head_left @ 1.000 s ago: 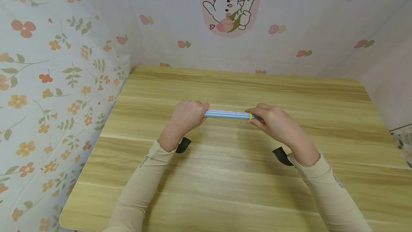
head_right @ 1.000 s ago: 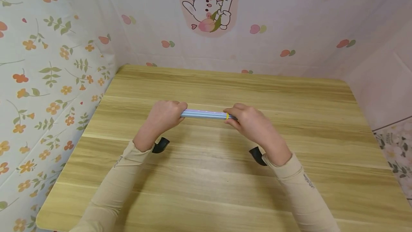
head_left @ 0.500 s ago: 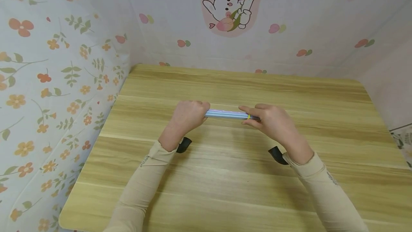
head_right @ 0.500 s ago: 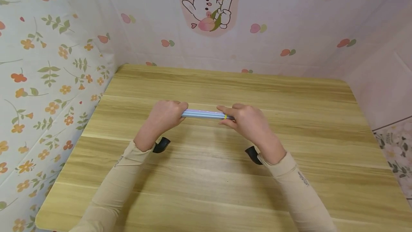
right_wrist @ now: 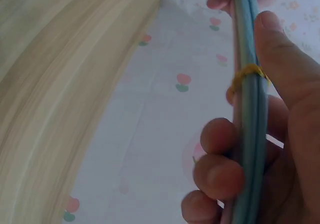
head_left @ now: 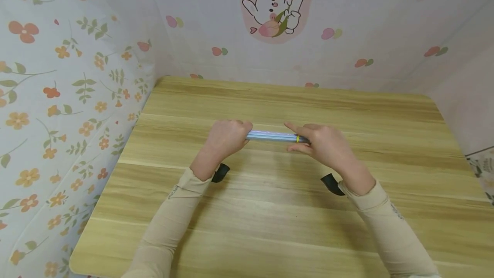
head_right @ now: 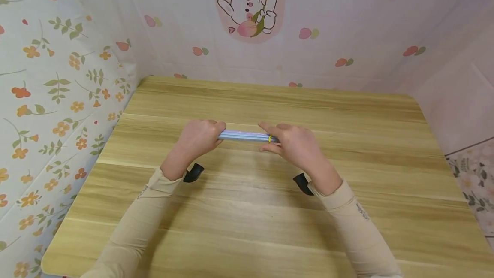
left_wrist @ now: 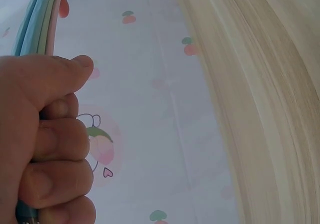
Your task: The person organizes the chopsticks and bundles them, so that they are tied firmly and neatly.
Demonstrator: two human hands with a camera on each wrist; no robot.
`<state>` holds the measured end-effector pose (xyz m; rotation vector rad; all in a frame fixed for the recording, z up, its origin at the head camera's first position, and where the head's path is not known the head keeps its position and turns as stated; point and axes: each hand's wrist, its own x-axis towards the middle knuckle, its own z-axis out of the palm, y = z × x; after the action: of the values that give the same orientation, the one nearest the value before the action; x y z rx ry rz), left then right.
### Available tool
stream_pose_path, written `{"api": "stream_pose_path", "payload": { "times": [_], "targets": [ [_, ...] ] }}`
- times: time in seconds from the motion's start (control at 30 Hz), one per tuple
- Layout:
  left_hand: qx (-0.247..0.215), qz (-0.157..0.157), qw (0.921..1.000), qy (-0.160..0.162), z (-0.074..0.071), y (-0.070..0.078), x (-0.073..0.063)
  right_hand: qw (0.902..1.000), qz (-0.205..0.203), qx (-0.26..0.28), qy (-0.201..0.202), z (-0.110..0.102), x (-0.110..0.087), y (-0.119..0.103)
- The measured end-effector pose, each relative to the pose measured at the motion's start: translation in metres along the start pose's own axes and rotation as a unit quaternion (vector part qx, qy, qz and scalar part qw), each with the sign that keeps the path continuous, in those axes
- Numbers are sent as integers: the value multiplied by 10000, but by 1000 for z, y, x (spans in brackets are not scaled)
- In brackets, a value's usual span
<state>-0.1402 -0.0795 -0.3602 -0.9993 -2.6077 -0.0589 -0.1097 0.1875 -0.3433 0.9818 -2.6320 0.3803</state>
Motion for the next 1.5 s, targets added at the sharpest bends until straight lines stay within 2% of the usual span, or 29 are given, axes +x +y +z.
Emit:
{"api": "stream_pose_path", "payload": {
  "times": [0.17,0.23,0.53,0.87,0.97,1.1,1.5],
  "targets": [
    [-28,-48,10000,-64,-3,-1,1,9978,542,245,-302,-13,-4,4],
    [-10,-57,10000,-41,-3,-2,1,9970,642,259,-358,-16,-5,5],
    [85,33,9999,129,-1,1,1,9981,287,287,-459,-18,-3,-2],
    [-34,30,9999,144,-2,2,2,9953,188,602,-731,-17,1,-7],
    [-74,-13,9999,85,-4,2,2,9946,267,645,-766,-16,2,-7],
    [-64,-34,10000,55,-4,2,2,9952,315,614,-700,-13,2,-6],
    [44,42,9998,200,-5,4,2,9996,119,232,-136,-3,6,-9]
  ]
}}
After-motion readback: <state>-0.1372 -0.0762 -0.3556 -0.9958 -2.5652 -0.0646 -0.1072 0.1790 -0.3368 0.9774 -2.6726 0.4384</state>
